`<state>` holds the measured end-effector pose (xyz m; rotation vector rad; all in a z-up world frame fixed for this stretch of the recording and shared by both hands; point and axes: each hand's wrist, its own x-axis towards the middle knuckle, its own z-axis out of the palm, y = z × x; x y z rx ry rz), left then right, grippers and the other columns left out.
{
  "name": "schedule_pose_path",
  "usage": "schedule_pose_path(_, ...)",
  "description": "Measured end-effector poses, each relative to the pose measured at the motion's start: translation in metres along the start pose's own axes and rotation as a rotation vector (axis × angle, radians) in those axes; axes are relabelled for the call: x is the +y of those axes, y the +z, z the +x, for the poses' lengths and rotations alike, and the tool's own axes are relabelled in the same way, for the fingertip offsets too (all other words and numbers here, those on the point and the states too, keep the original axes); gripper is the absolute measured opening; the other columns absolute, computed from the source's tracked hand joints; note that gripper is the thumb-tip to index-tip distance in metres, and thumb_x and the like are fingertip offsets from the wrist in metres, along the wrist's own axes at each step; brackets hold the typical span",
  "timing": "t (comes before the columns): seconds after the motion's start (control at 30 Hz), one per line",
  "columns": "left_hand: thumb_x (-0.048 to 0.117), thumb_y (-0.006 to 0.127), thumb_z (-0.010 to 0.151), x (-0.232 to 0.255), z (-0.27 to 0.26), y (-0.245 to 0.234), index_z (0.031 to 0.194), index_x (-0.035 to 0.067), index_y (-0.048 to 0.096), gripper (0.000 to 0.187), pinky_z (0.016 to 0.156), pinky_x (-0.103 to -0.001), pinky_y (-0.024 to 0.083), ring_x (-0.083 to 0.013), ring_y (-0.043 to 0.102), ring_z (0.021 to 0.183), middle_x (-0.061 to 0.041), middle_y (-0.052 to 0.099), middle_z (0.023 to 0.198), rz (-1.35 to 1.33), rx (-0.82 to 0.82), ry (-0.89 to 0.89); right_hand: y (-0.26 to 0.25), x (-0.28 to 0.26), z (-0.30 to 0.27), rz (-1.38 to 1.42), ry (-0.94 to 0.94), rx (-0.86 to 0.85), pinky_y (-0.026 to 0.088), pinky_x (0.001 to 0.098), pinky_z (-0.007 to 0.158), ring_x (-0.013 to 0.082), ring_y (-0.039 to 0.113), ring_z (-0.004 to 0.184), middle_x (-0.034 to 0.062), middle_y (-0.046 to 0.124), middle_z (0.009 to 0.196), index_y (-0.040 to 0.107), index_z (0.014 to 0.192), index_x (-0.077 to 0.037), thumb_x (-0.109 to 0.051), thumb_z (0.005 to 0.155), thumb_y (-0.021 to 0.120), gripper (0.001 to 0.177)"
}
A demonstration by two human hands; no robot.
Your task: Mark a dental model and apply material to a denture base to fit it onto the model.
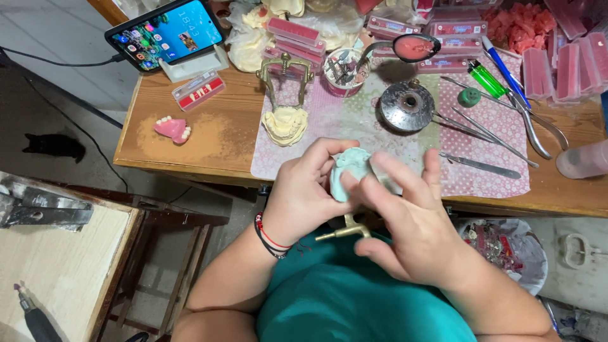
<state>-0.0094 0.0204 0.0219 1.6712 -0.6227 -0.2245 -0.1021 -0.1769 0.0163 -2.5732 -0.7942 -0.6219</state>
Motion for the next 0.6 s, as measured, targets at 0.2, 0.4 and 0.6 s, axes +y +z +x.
schedule_pose_path(0.2,0.002,0.087,0.073,-0.009,-0.002,-0.003,0.133,0.012,0.061,0.067,0.08,-0.018,0.053,-0.0022,0.064,0.09,-0.001,0.076,0.103,-0.136,-0.073,-0.018,-0.005,0.01,-0.002,0.455,0.057,0.541,0.043,0.0519,0.133,0.025,0.06,0.108,0.0139,0.067,0.101,0.049,0.131,-0.01,-0.01,0.098,0.067,0.038)
schedule_pose_path(0.4,0.004,0.085,0.071,0.001,-0.006,0.0,0.132,0.013,0.064,0.065,0.076,-0.017,0.053,0.0005,0.063,0.086,0.001,0.078,0.096,-0.153,-0.116,-0.054,-0.001,0.004,-0.007,0.351,0.456,0.625,0.05,0.031,0.077,0.0252,0.064,0.08,0.0209,0.067,0.087,0.07,0.095,0.006,0.008,0.089,0.082,0.014)
schedule_pose_path(0.6,0.004,0.087,0.07,0.0,-0.008,0.001,0.132,0.014,0.063,0.068,0.08,-0.018,0.055,-0.0011,0.068,0.09,0.0,0.079,0.098,-0.147,-0.127,-0.042,-0.005,0.005,0.015,0.497,0.321,0.603,0.048,0.0396,0.06,0.027,0.048,0.054,0.0121,0.043,0.055,0.046,0.057,0.001,-0.035,0.105,0.045,0.06)
